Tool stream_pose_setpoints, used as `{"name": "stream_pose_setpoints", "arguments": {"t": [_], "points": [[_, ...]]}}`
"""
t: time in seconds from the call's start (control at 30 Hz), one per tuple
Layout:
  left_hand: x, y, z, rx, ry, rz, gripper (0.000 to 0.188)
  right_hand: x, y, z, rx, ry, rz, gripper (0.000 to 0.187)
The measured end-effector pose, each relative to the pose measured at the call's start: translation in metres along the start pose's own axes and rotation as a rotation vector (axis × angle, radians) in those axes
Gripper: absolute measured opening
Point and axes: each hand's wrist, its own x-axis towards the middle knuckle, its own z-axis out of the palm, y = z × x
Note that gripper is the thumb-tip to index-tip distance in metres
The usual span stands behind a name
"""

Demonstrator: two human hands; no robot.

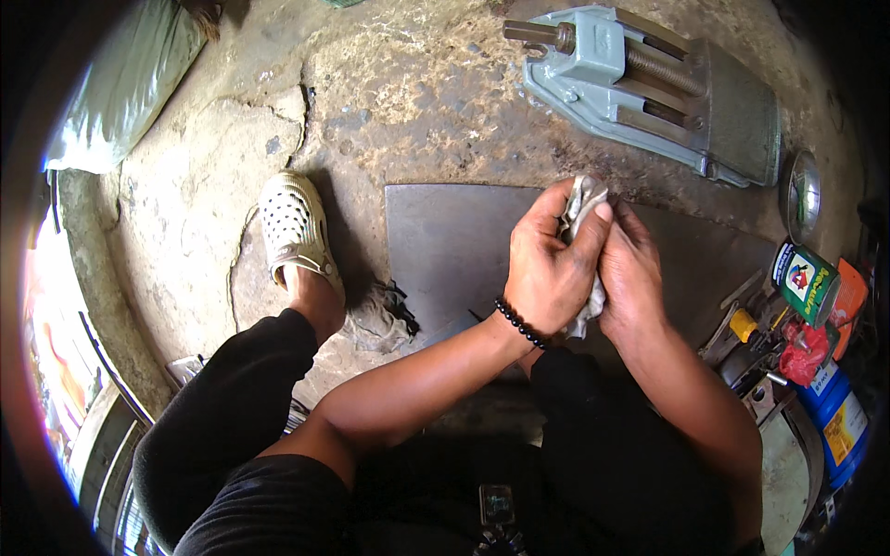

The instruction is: The person cleans a metal vise using a cloth and a paintbrush. They wipe the vise with a cloth, apply a liquid from a container with a paintbrush, and continue wiping to remove residue.

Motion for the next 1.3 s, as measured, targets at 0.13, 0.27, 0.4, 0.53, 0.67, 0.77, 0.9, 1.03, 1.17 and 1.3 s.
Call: {"name": "stream_pose_setpoints", "arguments": {"t": [0.13, 0.27, 0.4, 0.53, 0.67, 0.77, 0.9, 1.03, 1.17, 1.3], "points": [[0.029, -0.016, -0.019, 0.019, 0.103, 0.066, 0.017, 0.010, 0.004, -0.002, -0.136, -0.126, -0.042, 0.025], [0.102, -0.012, -0.079, 0.697, 0.043, 0.303, 0.028, 0.010, 0.001, -0.044, -0.332, -0.239, 0.041, 0.027], [0.176, 0.002, -0.112, 1.159, -0.139, 0.639, 0.018, -0.011, -0.001, -0.114, -0.530, -0.114, 0.135, 0.031], [0.215, 0.005, -0.109, 1.400, -0.342, 0.684, 0.025, -0.038, -0.001, -0.165, -0.679, 0.083, 0.261, 0.033], [0.224, 0.003, -0.106, 1.541, -0.480, 0.630, 0.033, -0.055, -0.004, -0.184, -0.889, 0.078, 0.269, 0.042], [0.227, 0.005, -0.103, 1.619, -0.512, 0.646, 0.037, -0.059, -0.005, -0.183, -0.938, 0.026, 0.239, 0.041], [0.229, 0.010, -0.096, 1.747, -0.567, 0.617, 0.048, -0.057, -0.006, -0.179, -0.987, -0.072, 0.173, 0.034], [0.234, 0.007, -0.085, 1.856, -0.562, 0.636, 0.051, -0.055, -0.005, -0.185, -0.949, -0.120, 0.174, 0.035], [0.239, -0.003, -0.079, 1.895, -0.505, 0.654, 0.052, -0.058, 0.003, -0.197, -0.891, -0.055, 0.237, 0.035], [0.245, -0.005, -0.082, 1.942, -0.536, 0.698, 0.049, -0.057, 0.002, -0.202, -0.934, -0.120, 0.253, 0.037]]}}
